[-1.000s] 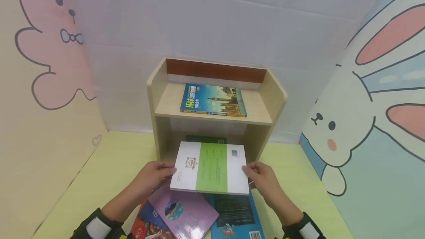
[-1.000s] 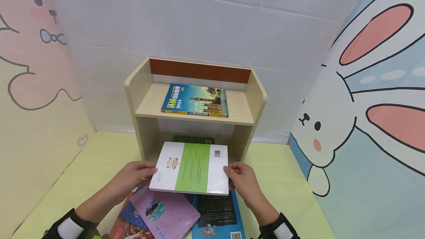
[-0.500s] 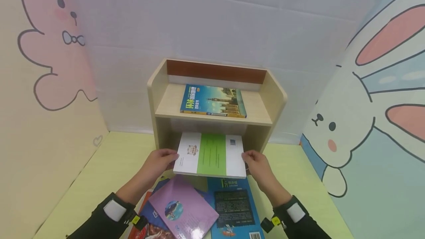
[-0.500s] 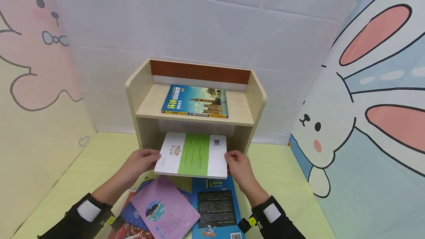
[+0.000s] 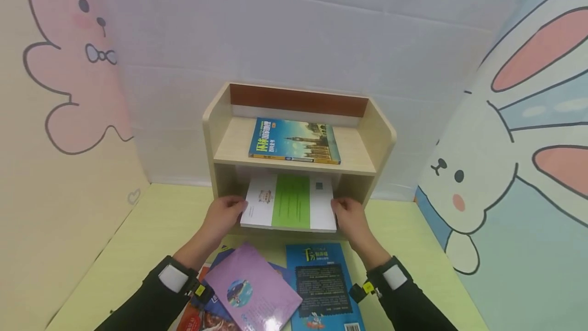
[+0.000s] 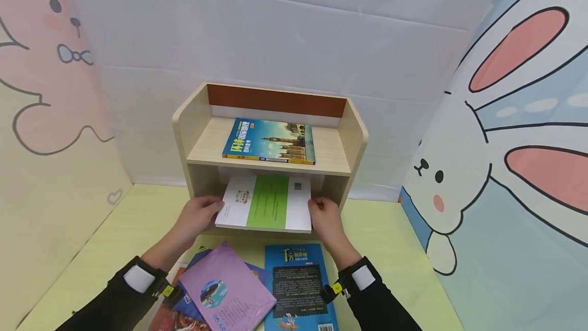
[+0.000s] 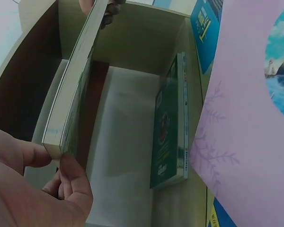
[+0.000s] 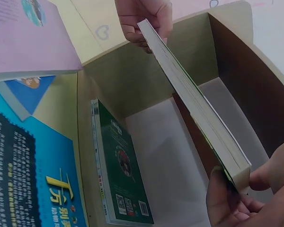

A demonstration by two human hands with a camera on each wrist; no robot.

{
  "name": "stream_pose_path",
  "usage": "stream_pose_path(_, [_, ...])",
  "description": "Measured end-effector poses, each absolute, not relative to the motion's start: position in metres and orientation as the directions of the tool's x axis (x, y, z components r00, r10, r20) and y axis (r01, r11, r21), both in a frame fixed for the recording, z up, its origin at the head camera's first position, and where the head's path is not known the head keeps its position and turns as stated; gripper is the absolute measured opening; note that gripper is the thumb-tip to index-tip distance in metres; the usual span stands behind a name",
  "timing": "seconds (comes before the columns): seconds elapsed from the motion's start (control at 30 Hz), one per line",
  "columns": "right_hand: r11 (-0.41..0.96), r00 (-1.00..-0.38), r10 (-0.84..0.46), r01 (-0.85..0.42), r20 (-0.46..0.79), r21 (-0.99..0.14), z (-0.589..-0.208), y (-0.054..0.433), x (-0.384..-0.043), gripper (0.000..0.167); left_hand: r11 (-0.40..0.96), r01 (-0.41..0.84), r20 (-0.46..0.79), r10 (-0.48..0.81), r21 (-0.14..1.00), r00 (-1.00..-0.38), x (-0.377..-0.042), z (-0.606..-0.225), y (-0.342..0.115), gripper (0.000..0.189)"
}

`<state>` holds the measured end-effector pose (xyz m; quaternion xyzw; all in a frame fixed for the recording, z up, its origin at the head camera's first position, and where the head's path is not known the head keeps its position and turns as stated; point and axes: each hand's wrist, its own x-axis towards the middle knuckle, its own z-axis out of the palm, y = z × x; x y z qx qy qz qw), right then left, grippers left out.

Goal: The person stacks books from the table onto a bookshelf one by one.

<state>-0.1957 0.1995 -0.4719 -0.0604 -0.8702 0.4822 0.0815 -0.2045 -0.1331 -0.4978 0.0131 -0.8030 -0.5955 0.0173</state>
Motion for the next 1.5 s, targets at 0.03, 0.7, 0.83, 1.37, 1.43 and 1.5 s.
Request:
stream_pose_path(0.03, [0.534,-0.979,0.184,0.023,0.09,-0.845,-0.472,0.199,-0.198,0.038,0.308,0.013,0.028,-0.045,0.951,-0.999,-0.207,-0.497,-0.132,0.037])
stream_pose_path(0.7, [0.498,-0.976,0.205,0.04,0.074,-0.866,-0.498,0.201,-0.24,0.045,0.43,0.028,0.076,-0.096,0.903,-0.992,-0.25,-0.52,-0.117,0.044])
stream_pose_path(0.83, [0.497,-0.974,0.207,0.025,0.091,-0.868,-0.507,0.199,-0.247,0.043,0.453,0.035,0.092,-0.105,0.891,-0.99,-0.255,-0.527,-0.116,0.044])
stream_pose_path(1.37, [0.484,-0.976,0.212,0.066,0.044,-0.873,-0.547,0.191,-0.264,0.031,0.551,0.063,0.132,-0.086,0.832,-0.988,-0.258,-0.553,-0.11,0.044])
stream_pose_path(1.43, [0.49,-0.974,0.223,0.085,0.031,-0.868,-0.552,0.191,-0.266,0.031,0.558,0.062,0.128,-0.08,0.827,-0.989,-0.258,-0.553,-0.109,0.043])
stream_pose_path(1.5, [0.495,-0.973,0.228,0.096,0.022,-0.864,-0.556,0.19,-0.268,0.032,0.566,0.059,0.121,-0.074,0.822,-0.99,-0.259,-0.554,-0.109,0.042])
